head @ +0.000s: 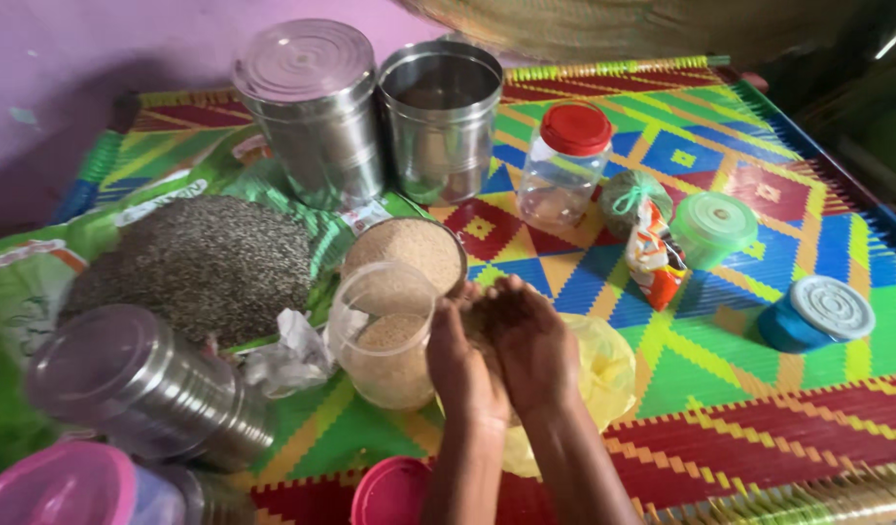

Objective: The person repeatedly scoops light-colored grains from a clear plastic jar into a yellow plastic bag using both hands. The grains are then compressed and redistributed within the bag multiple times.

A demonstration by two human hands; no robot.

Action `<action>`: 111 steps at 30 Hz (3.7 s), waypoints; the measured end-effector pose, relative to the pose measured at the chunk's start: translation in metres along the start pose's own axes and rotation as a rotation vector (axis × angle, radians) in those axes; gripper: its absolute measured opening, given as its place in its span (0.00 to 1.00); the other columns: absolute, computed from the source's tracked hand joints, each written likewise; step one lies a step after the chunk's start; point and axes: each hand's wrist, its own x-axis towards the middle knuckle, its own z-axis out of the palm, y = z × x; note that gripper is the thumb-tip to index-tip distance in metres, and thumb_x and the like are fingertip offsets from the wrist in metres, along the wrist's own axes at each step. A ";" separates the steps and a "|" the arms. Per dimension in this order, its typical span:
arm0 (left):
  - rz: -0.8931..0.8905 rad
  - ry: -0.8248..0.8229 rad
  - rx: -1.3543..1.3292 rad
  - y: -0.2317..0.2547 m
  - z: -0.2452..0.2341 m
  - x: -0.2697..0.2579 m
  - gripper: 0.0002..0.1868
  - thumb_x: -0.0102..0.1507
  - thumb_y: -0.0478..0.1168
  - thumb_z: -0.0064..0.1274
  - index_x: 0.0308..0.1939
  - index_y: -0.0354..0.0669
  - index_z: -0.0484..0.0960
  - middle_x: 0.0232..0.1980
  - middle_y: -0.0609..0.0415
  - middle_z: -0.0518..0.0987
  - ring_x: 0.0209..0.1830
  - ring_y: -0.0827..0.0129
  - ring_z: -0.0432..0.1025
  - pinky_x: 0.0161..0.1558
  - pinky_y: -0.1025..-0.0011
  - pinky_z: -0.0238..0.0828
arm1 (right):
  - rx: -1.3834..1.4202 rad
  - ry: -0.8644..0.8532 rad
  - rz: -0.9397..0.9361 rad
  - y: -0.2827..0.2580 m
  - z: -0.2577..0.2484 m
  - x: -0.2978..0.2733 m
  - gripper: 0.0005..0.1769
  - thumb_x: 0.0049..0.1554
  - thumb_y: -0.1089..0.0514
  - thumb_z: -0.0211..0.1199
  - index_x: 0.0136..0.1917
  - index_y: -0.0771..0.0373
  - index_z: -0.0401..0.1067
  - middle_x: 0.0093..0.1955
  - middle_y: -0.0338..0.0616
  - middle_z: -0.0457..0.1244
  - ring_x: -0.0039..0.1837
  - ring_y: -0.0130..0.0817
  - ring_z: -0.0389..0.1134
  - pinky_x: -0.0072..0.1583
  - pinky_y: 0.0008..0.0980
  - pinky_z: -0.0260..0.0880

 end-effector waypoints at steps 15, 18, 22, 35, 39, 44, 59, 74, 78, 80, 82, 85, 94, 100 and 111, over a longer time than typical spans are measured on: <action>-0.051 0.013 1.000 -0.082 -0.088 -0.013 0.28 0.70 0.51 0.33 0.56 0.42 0.87 0.54 0.53 0.87 0.60 0.63 0.78 0.64 0.65 0.66 | -1.252 0.354 -0.050 -0.039 -0.122 -0.029 0.22 0.63 0.57 0.51 0.63 0.71 0.76 0.62 0.53 0.71 0.67 0.40 0.70 0.72 0.38 0.64; -0.724 0.425 1.305 -0.080 -0.095 -0.009 0.34 0.75 0.65 0.32 0.69 0.45 0.77 0.58 0.36 0.83 0.62 0.47 0.78 0.65 0.53 0.71 | -1.405 0.270 0.035 -0.038 -0.134 -0.038 0.26 0.65 0.50 0.48 0.69 0.66 0.72 0.68 0.54 0.70 0.74 0.42 0.66 0.74 0.37 0.60; -0.017 -0.205 1.180 -0.086 -0.102 -0.008 0.33 0.71 0.58 0.23 0.75 0.51 0.66 0.77 0.49 0.64 0.78 0.60 0.58 0.73 0.63 0.51 | -1.419 0.167 -0.009 -0.028 -0.133 -0.052 0.36 0.66 0.39 0.41 0.79 0.62 0.56 0.81 0.54 0.51 0.84 0.44 0.44 0.77 0.39 0.48; 0.137 -0.359 1.109 -0.116 -0.117 0.005 0.33 0.73 0.59 0.27 0.76 0.46 0.66 0.77 0.46 0.70 0.73 0.57 0.69 0.71 0.62 0.63 | -1.278 0.035 0.081 -0.034 -0.078 -0.078 0.40 0.65 0.38 0.40 0.84 0.59 0.44 0.88 0.46 0.42 0.87 0.37 0.37 0.79 0.36 0.37; 0.301 -0.431 0.950 -0.121 -0.114 0.027 0.36 0.74 0.62 0.27 0.77 0.42 0.64 0.80 0.44 0.67 0.71 0.55 0.69 0.72 0.62 0.61 | -1.380 -0.035 0.294 -0.045 -0.082 -0.080 0.41 0.65 0.38 0.44 0.83 0.59 0.44 0.86 0.46 0.44 0.86 0.38 0.40 0.79 0.36 0.41; 0.090 -0.372 0.961 -0.090 -0.096 0.001 0.33 0.70 0.58 0.38 0.71 0.41 0.71 0.74 0.45 0.72 0.74 0.60 0.65 0.71 0.62 0.56 | -1.420 0.202 0.436 -0.048 -0.093 -0.076 0.35 0.65 0.37 0.47 0.70 0.67 0.67 0.66 0.59 0.67 0.70 0.44 0.65 0.69 0.38 0.64; 0.071 -0.080 1.466 -0.103 -0.127 0.008 0.20 0.69 0.48 0.44 0.63 0.52 0.75 0.63 0.52 0.78 0.58 0.62 0.76 0.56 0.65 0.72 | -1.325 0.431 0.040 -0.044 -0.155 -0.048 0.36 0.63 0.57 0.56 0.81 0.69 0.53 0.74 0.59 0.59 0.75 0.47 0.58 0.69 0.40 0.59; -0.005 -0.242 1.431 -0.111 -0.121 0.018 0.26 0.65 0.36 0.37 0.66 0.38 0.73 0.63 0.41 0.78 0.64 0.51 0.72 0.64 0.59 0.67 | -1.012 0.558 -0.123 -0.002 -0.178 -0.045 0.43 0.59 0.63 0.52 0.83 0.64 0.41 0.82 0.53 0.52 0.79 0.45 0.54 0.73 0.35 0.54; -0.092 -0.194 1.233 -0.118 -0.125 0.027 0.25 0.64 0.38 0.38 0.66 0.38 0.74 0.63 0.41 0.79 0.63 0.51 0.73 0.63 0.59 0.68 | -1.156 0.596 -0.223 0.007 -0.177 -0.045 0.39 0.62 0.61 0.52 0.82 0.70 0.42 0.85 0.51 0.42 0.83 0.37 0.44 0.75 0.32 0.48; -0.130 -0.162 1.131 -0.123 -0.129 0.029 0.25 0.64 0.38 0.39 0.65 0.38 0.74 0.62 0.41 0.79 0.63 0.51 0.73 0.62 0.59 0.68 | -0.959 0.652 -0.128 0.007 -0.177 -0.045 0.39 0.62 0.59 0.53 0.82 0.67 0.43 0.82 0.50 0.49 0.78 0.37 0.54 0.71 0.32 0.57; -0.164 -0.130 1.024 -0.127 -0.133 0.031 0.25 0.64 0.39 0.39 0.65 0.38 0.74 0.62 0.41 0.79 0.62 0.51 0.73 0.62 0.58 0.69 | -0.851 0.684 -0.079 0.005 -0.176 -0.042 0.39 0.61 0.57 0.53 0.82 0.66 0.45 0.79 0.50 0.54 0.74 0.37 0.60 0.69 0.33 0.62; -0.207 -0.082 0.855 -0.132 -0.138 0.033 0.25 0.64 0.41 0.40 0.65 0.37 0.75 0.62 0.42 0.79 0.61 0.51 0.74 0.61 0.58 0.70 | -0.778 0.700 -0.091 0.000 -0.176 -0.038 0.36 0.61 0.58 0.53 0.80 0.67 0.51 0.77 0.51 0.58 0.71 0.37 0.62 0.67 0.33 0.64; -0.273 0.074 0.370 -0.157 -0.150 0.039 0.26 0.64 0.44 0.43 0.63 0.37 0.76 0.60 0.42 0.80 0.59 0.52 0.75 0.58 0.57 0.73 | -0.178 0.627 -0.115 -0.012 -0.183 -0.030 0.20 0.64 0.57 0.50 0.65 0.68 0.68 0.59 0.51 0.66 0.60 0.43 0.68 0.61 0.40 0.69; -0.297 0.156 0.187 -0.163 -0.160 0.034 0.26 0.63 0.47 0.45 0.62 0.37 0.76 0.59 0.42 0.81 0.58 0.52 0.76 0.57 0.56 0.75 | -0.145 0.648 -0.180 -0.009 -0.166 -0.033 0.20 0.65 0.54 0.50 0.66 0.68 0.67 0.59 0.50 0.65 0.60 0.44 0.67 0.62 0.47 0.68; -0.325 0.263 -0.038 -0.173 -0.184 0.024 0.28 0.63 0.52 0.48 0.61 0.37 0.77 0.57 0.43 0.82 0.55 0.53 0.77 0.54 0.55 0.79 | -0.042 0.565 -0.125 -0.014 -0.171 -0.033 0.23 0.63 0.48 0.45 0.63 0.63 0.68 0.62 0.51 0.66 0.63 0.48 0.68 0.65 0.51 0.67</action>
